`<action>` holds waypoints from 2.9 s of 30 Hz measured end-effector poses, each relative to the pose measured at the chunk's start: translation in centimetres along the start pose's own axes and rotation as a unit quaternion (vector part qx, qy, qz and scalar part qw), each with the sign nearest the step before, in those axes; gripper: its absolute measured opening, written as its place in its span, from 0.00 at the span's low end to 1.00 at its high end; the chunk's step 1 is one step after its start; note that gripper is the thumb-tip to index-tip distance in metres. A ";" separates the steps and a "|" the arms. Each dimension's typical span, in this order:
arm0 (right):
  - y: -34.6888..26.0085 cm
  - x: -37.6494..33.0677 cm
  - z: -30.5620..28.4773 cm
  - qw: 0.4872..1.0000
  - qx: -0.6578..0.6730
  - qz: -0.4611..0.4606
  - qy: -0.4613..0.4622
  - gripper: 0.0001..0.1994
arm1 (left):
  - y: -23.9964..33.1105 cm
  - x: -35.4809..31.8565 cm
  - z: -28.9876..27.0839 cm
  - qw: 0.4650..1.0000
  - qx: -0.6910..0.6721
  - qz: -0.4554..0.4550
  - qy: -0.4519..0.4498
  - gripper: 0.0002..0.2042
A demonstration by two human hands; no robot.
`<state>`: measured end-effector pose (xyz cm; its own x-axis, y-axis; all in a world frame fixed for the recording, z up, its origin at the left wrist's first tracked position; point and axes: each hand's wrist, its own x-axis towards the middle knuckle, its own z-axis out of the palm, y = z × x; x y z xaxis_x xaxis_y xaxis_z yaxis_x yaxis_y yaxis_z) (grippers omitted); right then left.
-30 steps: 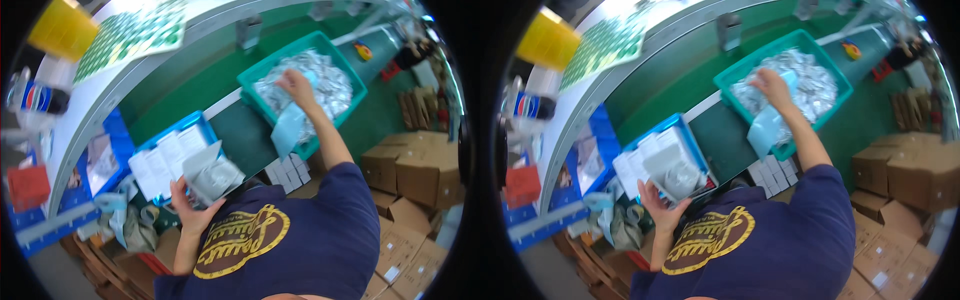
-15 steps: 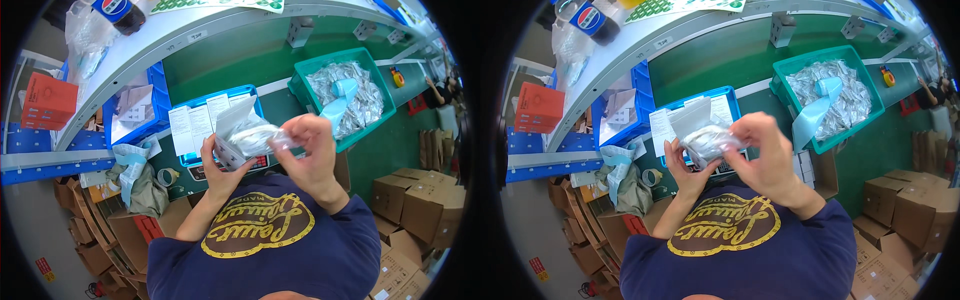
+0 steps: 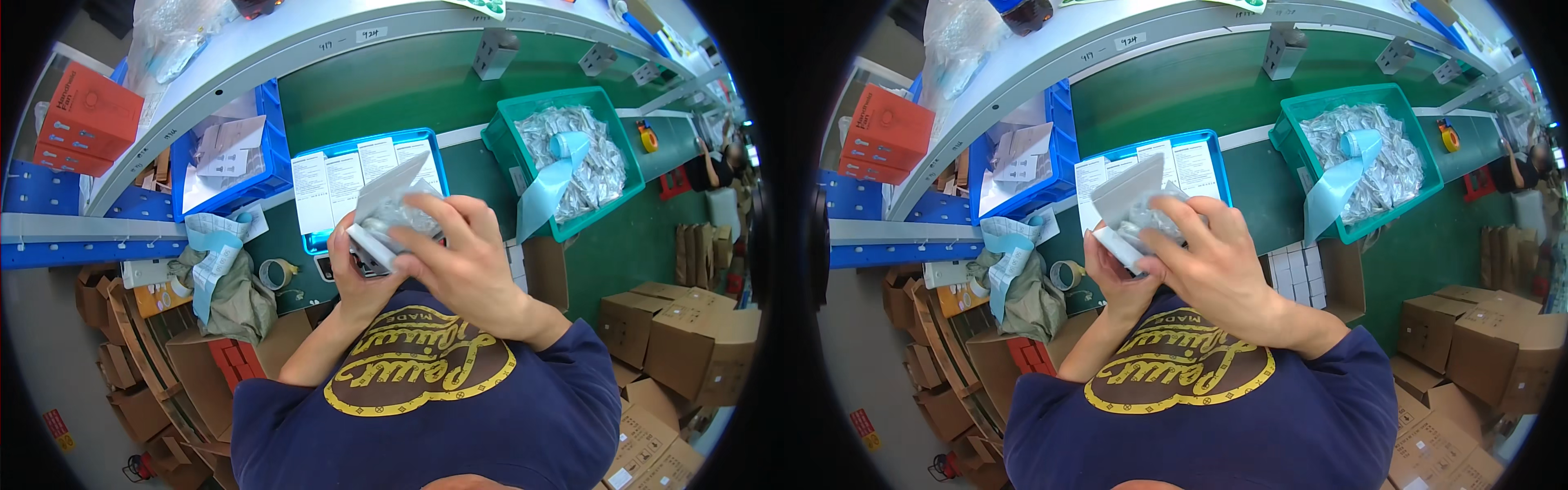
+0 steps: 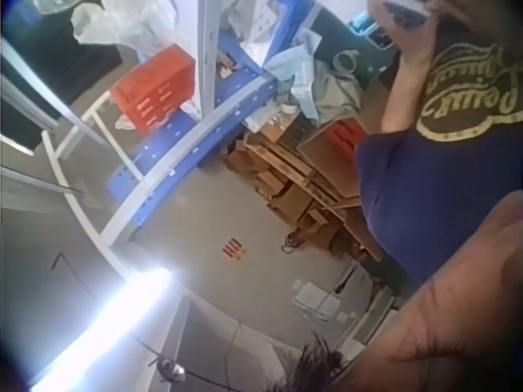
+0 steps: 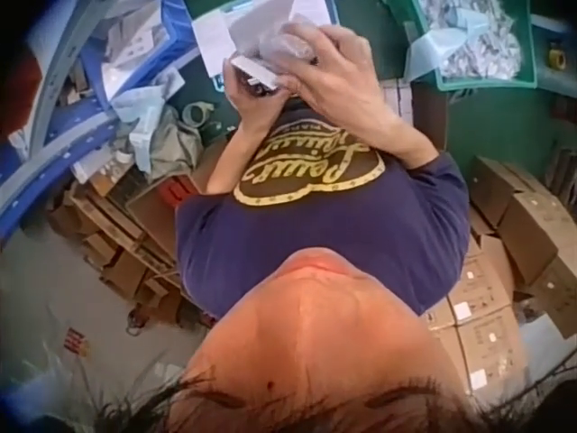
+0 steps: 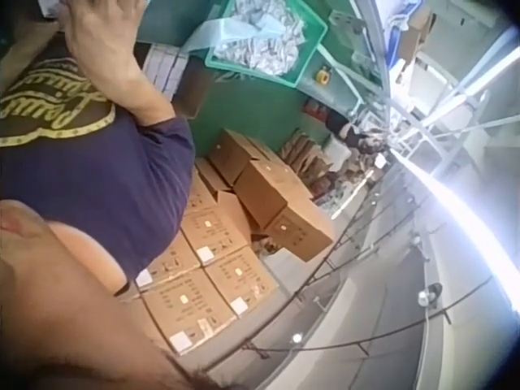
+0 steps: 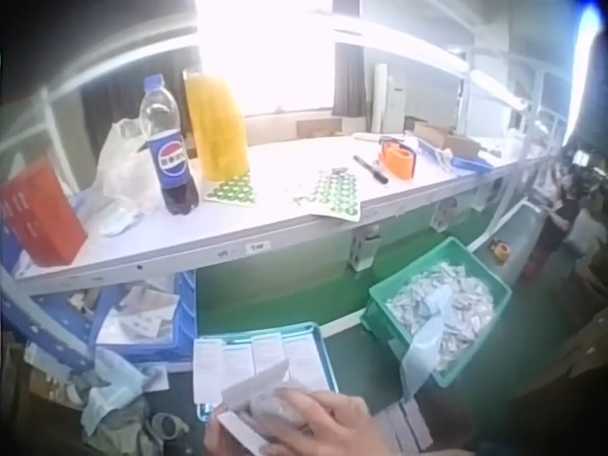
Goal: The recorder is seen assembling small white boxes with electronic parts, weighing them on a digital scale, and packing them into larger cardboard shipping cartons.
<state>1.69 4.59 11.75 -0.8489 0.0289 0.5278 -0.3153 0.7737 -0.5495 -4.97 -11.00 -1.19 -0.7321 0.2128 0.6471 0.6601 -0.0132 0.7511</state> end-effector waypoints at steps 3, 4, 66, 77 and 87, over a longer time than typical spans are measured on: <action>-1.3 0.5 -1.5 0.995 -0.089 -0.037 -0.027 0.20 | 0.7 -0.5 -1.4 0.999 -0.035 -0.013 -0.003 0.49; -0.7 0.2 -1.5 0.995 -0.087 -0.041 -0.030 0.20 | 1.3 -0.2 -1.9 0.998 -0.057 -0.032 -0.016 0.48; 47.7 -10.0 -0.5 0.820 -0.389 0.331 -0.257 0.09 | -31.7 19.8 29.6 0.882 0.217 -0.292 -0.299 0.53; 34.1 -7.4 -12.8 0.946 -0.132 0.265 0.135 0.15 | -25.2 22.3 33.9 0.941 0.017 -0.184 -0.285 0.41; 18.3 2.9 -10.3 0.917 0.109 0.213 0.319 0.16 | -6.9 15.0 22.9 0.986 0.065 0.003 -0.154 0.42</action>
<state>-2.13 25.37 9.87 -0.5161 0.7174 0.4680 -0.1478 0.4636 -0.8736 -16.67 14.68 0.38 -0.6546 0.5006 0.5665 0.6955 0.1051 0.7108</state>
